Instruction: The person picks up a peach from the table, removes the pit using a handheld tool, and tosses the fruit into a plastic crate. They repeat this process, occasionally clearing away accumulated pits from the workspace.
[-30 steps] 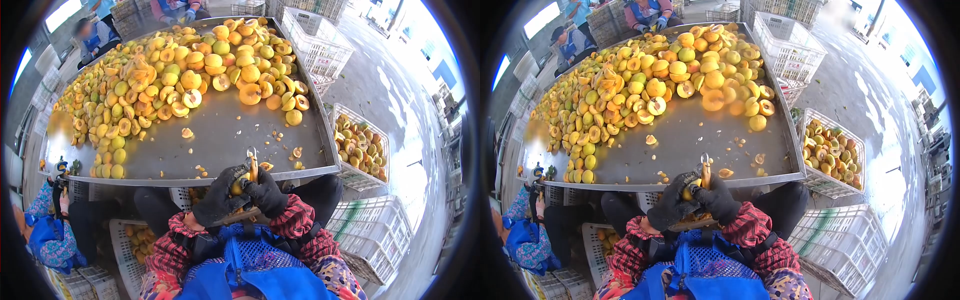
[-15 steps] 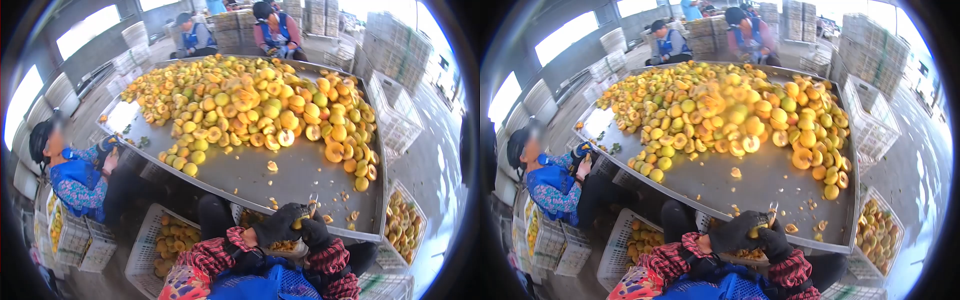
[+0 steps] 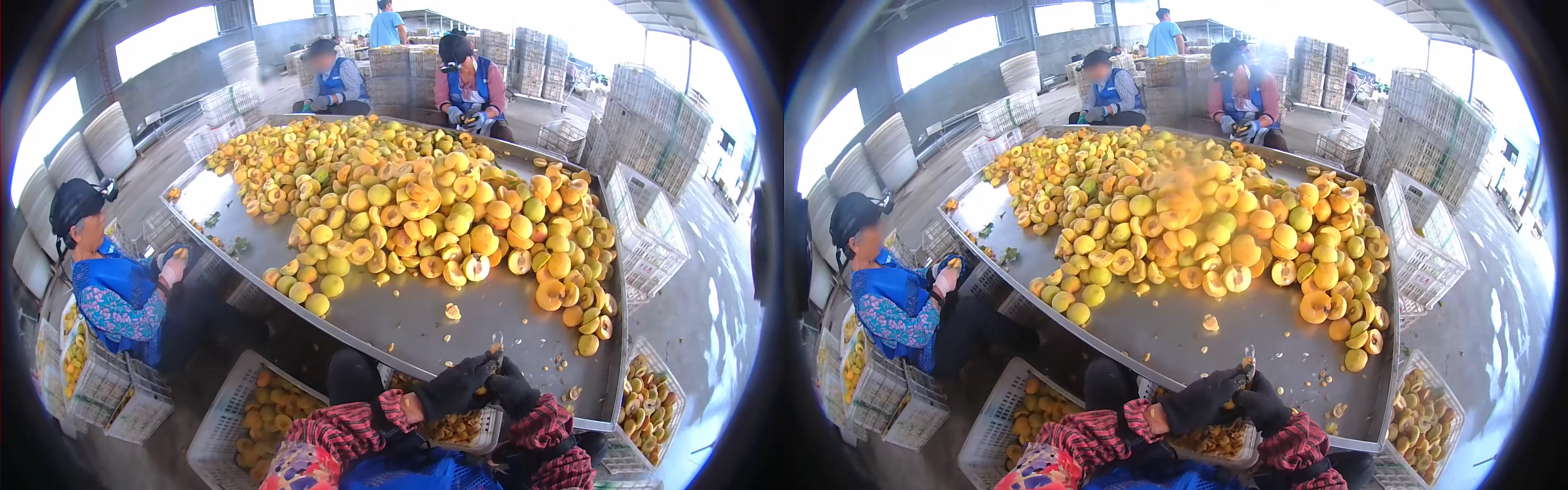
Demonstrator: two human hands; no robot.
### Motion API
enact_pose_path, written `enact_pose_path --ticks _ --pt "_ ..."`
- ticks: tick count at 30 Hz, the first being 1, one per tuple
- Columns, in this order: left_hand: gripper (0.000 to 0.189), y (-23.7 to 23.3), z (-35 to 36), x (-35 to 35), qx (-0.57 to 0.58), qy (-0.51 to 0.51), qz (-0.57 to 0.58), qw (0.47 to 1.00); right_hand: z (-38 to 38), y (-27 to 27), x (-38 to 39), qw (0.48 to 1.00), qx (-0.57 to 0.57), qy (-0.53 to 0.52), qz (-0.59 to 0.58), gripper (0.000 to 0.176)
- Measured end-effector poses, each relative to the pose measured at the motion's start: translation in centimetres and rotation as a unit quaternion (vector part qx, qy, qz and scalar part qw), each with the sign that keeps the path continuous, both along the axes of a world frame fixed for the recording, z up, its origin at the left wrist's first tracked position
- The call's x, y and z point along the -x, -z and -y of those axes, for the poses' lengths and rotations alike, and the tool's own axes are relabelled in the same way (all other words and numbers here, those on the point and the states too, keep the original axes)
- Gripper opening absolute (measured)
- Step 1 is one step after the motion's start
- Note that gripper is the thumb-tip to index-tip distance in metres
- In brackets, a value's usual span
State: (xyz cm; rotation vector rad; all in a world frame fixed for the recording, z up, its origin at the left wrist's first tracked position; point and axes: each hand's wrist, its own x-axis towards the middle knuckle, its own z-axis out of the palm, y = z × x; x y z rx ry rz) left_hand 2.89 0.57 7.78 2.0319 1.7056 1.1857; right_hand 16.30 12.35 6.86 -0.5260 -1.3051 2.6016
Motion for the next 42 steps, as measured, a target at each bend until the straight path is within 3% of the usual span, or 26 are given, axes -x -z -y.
enact_pose_path --ticks 4,10,13,19,25,28,29,31,33,34,36,38,39,41,42 --pt "0.074 0.9 -0.6 0.1 0.001 0.003 0.032 0.999 -0.5 1.1 0.2 0.998 -0.023 0.027 0.045 0.044" --pt "0.069 2.3 -1.5 0.3 0.020 -0.012 0.025 0.999 -0.9 1.0 0.8 0.994 0.107 0.003 -0.014 0.043" --pt "0.069 2.7 -2.2 0.4 0.027 -0.001 0.037 0.999 -1.4 0.8 1.0 0.996 0.049 0.025 0.071 0.041" --pt "0.068 2.4 -3.0 0.4 0.062 0.021 0.042 0.997 -1.7 2.5 0.8 0.997 0.037 0.051 0.051 0.037" --pt "0.068 2.1 -3.5 0.9 0.050 0.053 0.010 0.997 -1.7 2.5 0.8 0.988 -0.016 0.094 0.122 0.031" --pt "0.058 -0.2 -3.8 0.7 0.120 0.028 0.053 0.991 -1.8 2.5 0.9 0.977 -0.060 0.088 0.184 0.037" --pt "0.052 1.3 -4.4 2.0 0.143 0.014 0.242 0.959 -1.5 1.8 1.1 0.983 -0.048 0.081 0.155 0.038" --pt "0.044 2.0 -4.6 2.8 0.176 0.000 0.450 0.876 -0.7 1.6 1.0 0.991 -0.015 0.070 0.114 0.040" --pt "0.042 0.6 -5.0 3.3 0.197 0.014 0.497 0.845 -1.2 2.7 1.1 0.994 0.070 0.070 0.051 0.041" --pt "0.043 0.1 -4.9 3.4 0.218 0.021 0.520 0.826 -1.3 2.8 0.7 0.994 0.060 0.071 0.059 0.039" --pt "0.063 1.5 -5.1 3.2 0.111 0.065 0.649 0.750 -1.4 2.4 0.1 0.994 0.038 0.067 0.076 0.036" --pt "0.074 2.5 -4.8 5.4 0.181 0.184 0.793 0.552 -1.0 2.1 -0.7 0.992 0.023 0.095 0.081 0.032" --pt "0.082 2.4 -4.8 5.5 0.153 0.275 0.843 0.436 -0.9 2.9 -1.3 0.993 -0.007 0.097 0.068 0.032" --pt "0.078 0.0 -4.2 4.6 0.107 0.130 0.895 0.413 -0.8 1.3 -2.4 0.987 0.099 0.114 0.062 0.033" --pt "0.073 -2.1 -4.1 3.7 0.085 0.028 0.907 0.411 -0.6 0.9 -2.9 0.989 0.080 0.114 0.056 0.033"
